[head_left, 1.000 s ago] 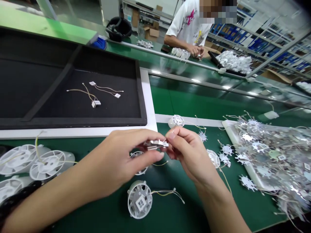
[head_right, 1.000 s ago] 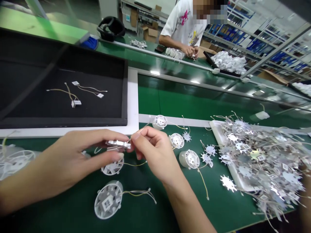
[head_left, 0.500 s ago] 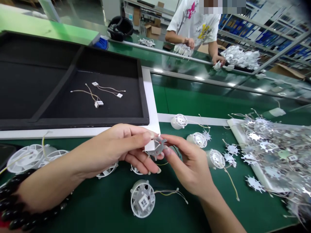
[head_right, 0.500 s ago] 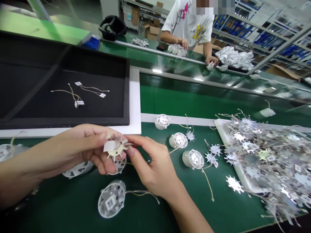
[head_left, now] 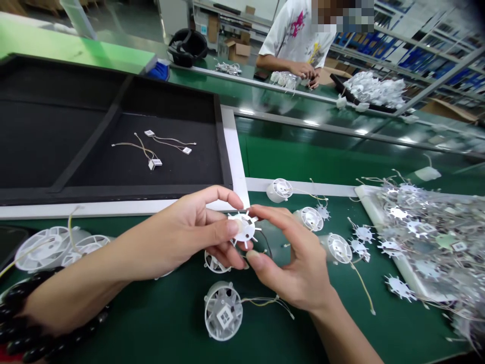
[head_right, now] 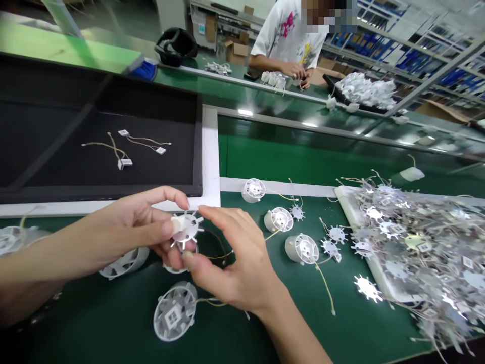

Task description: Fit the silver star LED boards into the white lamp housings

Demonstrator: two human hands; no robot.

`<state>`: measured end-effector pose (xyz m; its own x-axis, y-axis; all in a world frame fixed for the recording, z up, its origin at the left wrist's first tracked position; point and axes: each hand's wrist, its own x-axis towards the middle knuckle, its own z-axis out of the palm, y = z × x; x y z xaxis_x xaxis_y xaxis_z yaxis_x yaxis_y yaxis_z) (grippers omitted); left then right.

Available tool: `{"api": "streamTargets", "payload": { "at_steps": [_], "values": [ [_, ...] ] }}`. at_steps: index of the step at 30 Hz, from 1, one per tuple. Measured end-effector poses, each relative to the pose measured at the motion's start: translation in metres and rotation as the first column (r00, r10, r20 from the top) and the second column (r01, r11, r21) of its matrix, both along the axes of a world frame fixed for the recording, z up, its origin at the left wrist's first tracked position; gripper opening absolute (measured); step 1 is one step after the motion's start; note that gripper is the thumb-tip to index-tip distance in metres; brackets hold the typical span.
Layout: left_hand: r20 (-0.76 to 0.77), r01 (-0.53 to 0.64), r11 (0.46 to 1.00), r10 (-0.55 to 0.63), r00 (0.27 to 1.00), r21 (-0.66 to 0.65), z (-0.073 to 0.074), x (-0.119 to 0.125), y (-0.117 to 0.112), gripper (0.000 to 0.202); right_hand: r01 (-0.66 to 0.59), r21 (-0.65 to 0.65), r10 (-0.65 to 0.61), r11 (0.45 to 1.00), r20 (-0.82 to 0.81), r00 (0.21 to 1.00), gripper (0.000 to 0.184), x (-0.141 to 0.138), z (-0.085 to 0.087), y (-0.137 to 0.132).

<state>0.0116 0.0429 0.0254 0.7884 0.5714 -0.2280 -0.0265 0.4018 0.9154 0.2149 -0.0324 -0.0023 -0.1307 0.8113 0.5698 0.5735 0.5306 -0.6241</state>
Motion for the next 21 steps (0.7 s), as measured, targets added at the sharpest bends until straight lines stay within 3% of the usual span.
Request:
{"api": "streamTargets", "payload": {
  "at_steps": [3,6,11,14,16,21],
  "values": [
    [-0.076,0.024,0.976,-0.008,0.997,0.215,0.002,-0.002,-0.002,0.011,-0.027,-0.013,0.028,1.000,0.016,0.999,0.033,0.002,0.001,0.000],
    [-0.144,0.024,0.909,0.040,0.989,0.417,0.005,-0.003,-0.003,0.014,-0.018,0.065,0.015,0.998,0.037,0.999,0.033,0.003,-0.001,0.001],
    [-0.140,0.060,0.815,0.026,0.990,0.576,0.009,-0.003,-0.003,0.023,0.039,0.272,-0.079,0.961,0.138,0.987,0.036,0.004,-0.007,0.002],
    [-0.170,0.096,0.714,0.032,0.985,0.693,0.008,-0.005,-0.002,0.025,0.096,0.345,-0.166,0.934,0.179,0.970,0.041,0.005,-0.010,0.002],
    [-0.165,0.111,0.588,0.038,0.986,0.801,0.005,-0.007,-0.001,0.024,0.121,0.373,-0.208,0.920,0.201,0.957,0.043,0.006,-0.011,0.001],
    [-0.146,0.129,0.129,0.132,0.980,0.983,-0.004,-0.011,-0.004,0.015,0.150,0.399,-0.274,0.905,0.277,0.921,0.038,0.009,-0.011,-0.001]
  ]
}}
